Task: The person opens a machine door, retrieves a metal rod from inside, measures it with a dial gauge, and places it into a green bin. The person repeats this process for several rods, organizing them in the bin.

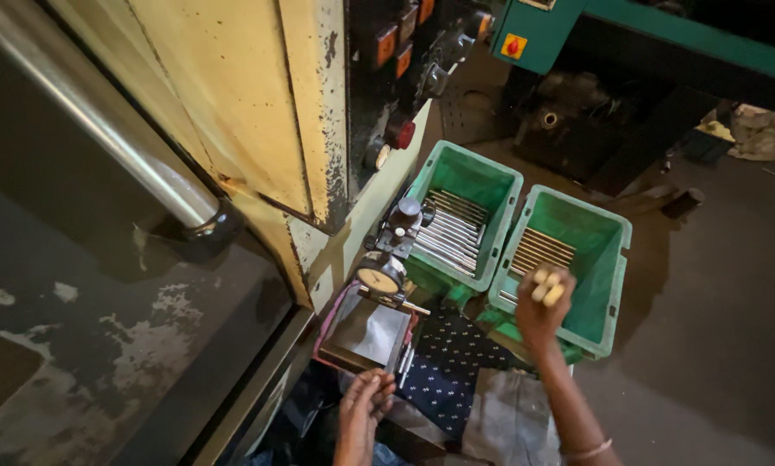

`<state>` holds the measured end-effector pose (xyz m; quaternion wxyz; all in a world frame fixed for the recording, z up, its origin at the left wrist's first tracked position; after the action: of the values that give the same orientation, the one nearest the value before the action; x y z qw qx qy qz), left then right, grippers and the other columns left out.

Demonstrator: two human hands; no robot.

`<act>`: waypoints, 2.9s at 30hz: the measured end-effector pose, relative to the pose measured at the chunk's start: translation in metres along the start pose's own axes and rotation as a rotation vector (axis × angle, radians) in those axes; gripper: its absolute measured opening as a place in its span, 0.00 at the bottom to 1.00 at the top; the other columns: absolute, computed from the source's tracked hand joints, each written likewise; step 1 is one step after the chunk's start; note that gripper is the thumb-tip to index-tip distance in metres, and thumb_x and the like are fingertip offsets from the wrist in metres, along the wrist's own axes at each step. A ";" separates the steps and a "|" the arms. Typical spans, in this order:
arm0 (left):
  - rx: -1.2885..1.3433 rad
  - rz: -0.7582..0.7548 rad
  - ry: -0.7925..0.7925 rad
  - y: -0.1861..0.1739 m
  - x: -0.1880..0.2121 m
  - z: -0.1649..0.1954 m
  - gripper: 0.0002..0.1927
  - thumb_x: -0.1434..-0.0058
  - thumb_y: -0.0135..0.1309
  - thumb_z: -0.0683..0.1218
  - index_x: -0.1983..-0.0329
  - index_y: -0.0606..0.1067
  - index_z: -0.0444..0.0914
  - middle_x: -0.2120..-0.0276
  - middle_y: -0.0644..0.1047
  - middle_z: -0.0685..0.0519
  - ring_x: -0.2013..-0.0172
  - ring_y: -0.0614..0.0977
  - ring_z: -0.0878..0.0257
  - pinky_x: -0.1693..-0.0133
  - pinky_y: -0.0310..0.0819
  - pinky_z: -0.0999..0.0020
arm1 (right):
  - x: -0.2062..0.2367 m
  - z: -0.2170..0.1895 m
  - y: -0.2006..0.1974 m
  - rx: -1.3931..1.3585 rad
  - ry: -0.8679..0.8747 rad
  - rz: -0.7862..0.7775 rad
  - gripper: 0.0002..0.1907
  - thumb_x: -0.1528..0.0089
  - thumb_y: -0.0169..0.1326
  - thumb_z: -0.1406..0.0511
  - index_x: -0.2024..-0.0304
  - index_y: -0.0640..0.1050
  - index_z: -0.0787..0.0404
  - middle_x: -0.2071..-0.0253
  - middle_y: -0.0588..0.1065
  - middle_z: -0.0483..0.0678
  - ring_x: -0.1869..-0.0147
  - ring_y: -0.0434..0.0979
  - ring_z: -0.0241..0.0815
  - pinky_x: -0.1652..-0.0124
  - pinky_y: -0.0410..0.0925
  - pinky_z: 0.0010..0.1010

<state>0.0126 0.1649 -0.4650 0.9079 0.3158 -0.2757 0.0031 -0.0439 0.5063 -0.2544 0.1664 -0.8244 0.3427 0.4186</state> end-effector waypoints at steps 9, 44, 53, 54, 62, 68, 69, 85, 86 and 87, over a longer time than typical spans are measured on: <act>0.015 -0.092 0.087 0.009 0.017 0.008 0.13 0.35 0.53 0.49 0.52 0.77 0.38 0.56 0.83 0.52 0.57 0.83 0.65 0.56 0.75 0.70 | 0.117 -0.069 0.052 -0.730 1.065 0.191 0.04 0.35 0.50 0.68 0.62 0.69 0.63 0.66 0.70 0.49 0.63 0.72 0.40 0.59 0.72 0.35; 0.261 0.012 -0.038 0.010 0.063 0.000 0.32 0.31 0.40 0.65 0.43 0.76 0.35 0.51 0.78 0.42 0.53 0.82 0.54 0.49 0.78 0.60 | 0.273 -0.128 0.100 -0.625 1.499 0.124 0.10 0.40 0.55 0.70 0.58 0.71 0.63 0.69 0.74 0.50 0.68 0.75 0.43 0.67 0.72 0.34; -0.024 0.017 0.001 0.028 0.060 -0.009 0.26 0.36 0.48 0.61 0.40 0.74 0.45 0.44 0.78 0.53 0.42 0.74 0.58 0.43 0.65 0.61 | 0.275 0.028 0.067 -0.450 1.679 -0.110 0.11 0.40 0.55 0.69 0.56 0.76 0.71 0.62 0.81 0.57 0.59 0.84 0.50 0.58 0.77 0.39; -0.011 0.004 -0.046 0.028 0.060 -0.013 0.25 0.36 0.48 0.61 0.40 0.74 0.46 0.43 0.77 0.55 0.41 0.74 0.57 0.44 0.64 0.60 | 0.271 0.041 0.068 -0.438 1.655 -0.148 0.12 0.40 0.55 0.69 0.55 0.76 0.70 0.61 0.81 0.57 0.58 0.84 0.50 0.58 0.77 0.40; -0.039 -0.011 -0.034 0.029 0.052 -0.011 0.26 0.35 0.46 0.62 0.38 0.73 0.47 0.40 0.76 0.53 0.37 0.73 0.55 0.40 0.63 0.56 | 0.253 0.067 0.068 -0.205 1.506 -0.333 0.13 0.41 0.63 0.69 0.55 0.80 0.70 0.67 0.78 0.54 0.70 0.77 0.44 0.72 0.70 0.33; -0.009 -0.018 -0.028 0.027 0.053 -0.014 0.28 0.35 0.45 0.63 0.38 0.73 0.46 0.38 0.75 0.50 0.36 0.72 0.51 0.39 0.63 0.54 | 0.233 0.059 0.070 -0.011 1.213 -0.517 0.13 0.41 0.64 0.64 0.59 0.81 0.66 0.71 0.79 0.47 0.77 0.75 0.35 0.80 0.63 0.26; -0.017 -0.019 -0.032 0.027 0.053 -0.014 0.28 0.35 0.46 0.63 0.38 0.73 0.46 0.39 0.75 0.49 0.36 0.73 0.50 0.39 0.63 0.54 | 0.230 0.057 0.072 -0.025 1.170 -0.535 0.12 0.41 0.64 0.64 0.59 0.80 0.65 0.71 0.79 0.47 0.76 0.75 0.35 0.79 0.64 0.27; -0.044 -0.029 -0.021 0.038 0.070 -0.003 0.28 0.36 0.47 0.62 0.37 0.71 0.46 0.39 0.75 0.50 0.36 0.73 0.53 0.39 0.63 0.55 | 0.200 -0.011 0.024 0.437 0.671 -0.443 0.13 0.39 0.57 0.62 0.56 0.74 0.63 0.65 0.81 0.56 0.63 0.84 0.50 0.61 0.74 0.40; -0.058 -0.039 -0.023 0.040 0.075 -0.002 0.28 0.36 0.47 0.62 0.37 0.72 0.45 0.40 0.76 0.50 0.37 0.73 0.54 0.39 0.63 0.56 | 0.201 -0.017 0.024 0.540 0.595 -0.514 0.13 0.39 0.57 0.60 0.57 0.75 0.62 0.65 0.80 0.57 0.62 0.82 0.54 0.61 0.72 0.43; -0.073 -0.049 -0.022 0.042 0.078 0.001 0.27 0.36 0.47 0.62 0.38 0.73 0.45 0.40 0.76 0.50 0.38 0.74 0.54 0.40 0.64 0.57 | 0.202 -0.022 0.025 0.640 0.515 -0.582 0.14 0.39 0.58 0.59 0.58 0.76 0.62 0.65 0.78 0.59 0.62 0.81 0.57 0.61 0.71 0.45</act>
<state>0.0703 0.1851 -0.4012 0.9155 0.2891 -0.2780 -0.0327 0.0350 0.3898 -0.4032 0.4308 -0.8699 0.2398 0.0116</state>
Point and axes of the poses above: each hand's wrist, its own x-axis away from the middle knuckle, its own y-axis out of the palm, z = x × y, the point moved 9 cm from there along -x, towards the middle knuckle
